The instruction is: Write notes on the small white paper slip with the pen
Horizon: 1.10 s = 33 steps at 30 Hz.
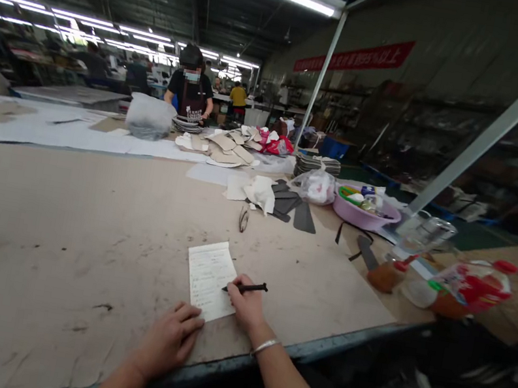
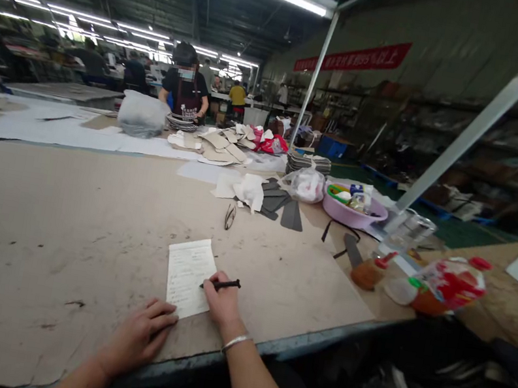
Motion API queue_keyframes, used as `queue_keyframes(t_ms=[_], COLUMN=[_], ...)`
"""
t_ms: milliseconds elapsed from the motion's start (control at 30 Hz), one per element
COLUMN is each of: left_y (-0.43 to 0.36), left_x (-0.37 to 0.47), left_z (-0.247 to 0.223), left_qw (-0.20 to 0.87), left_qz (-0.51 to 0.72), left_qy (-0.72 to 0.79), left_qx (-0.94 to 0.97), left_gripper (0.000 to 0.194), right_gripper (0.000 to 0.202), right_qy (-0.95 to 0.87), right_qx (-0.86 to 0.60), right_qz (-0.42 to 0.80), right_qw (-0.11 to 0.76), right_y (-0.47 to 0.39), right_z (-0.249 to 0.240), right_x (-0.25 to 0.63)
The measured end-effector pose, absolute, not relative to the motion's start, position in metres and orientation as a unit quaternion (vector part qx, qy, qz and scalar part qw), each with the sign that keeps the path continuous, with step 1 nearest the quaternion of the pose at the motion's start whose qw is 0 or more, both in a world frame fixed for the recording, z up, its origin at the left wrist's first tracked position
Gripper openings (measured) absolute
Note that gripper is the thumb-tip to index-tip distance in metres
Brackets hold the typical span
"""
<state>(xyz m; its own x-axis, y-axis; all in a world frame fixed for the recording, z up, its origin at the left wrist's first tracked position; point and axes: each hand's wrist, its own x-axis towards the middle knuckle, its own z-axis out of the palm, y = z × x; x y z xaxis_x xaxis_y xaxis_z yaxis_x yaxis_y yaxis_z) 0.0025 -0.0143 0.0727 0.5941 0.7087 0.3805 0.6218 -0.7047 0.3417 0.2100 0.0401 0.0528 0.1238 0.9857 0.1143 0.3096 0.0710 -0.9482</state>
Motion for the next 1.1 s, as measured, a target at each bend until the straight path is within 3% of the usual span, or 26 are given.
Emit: queue_keyframes(t_ms=[1100], left_y=[-0.0128], left_x=[0.0048], left_z=[0.0772], left_qw=[0.07], left_qz=[0.269], left_qy=[0.366], left_qx=[0.888], left_gripper=[0.026], right_gripper=[0.016], right_qy=[-0.575], right_qx=[-0.611], right_qz=[0.319], right_qw=[0.441], right_y=[0.0436], right_z=[0.057], right_x=[0.2089])
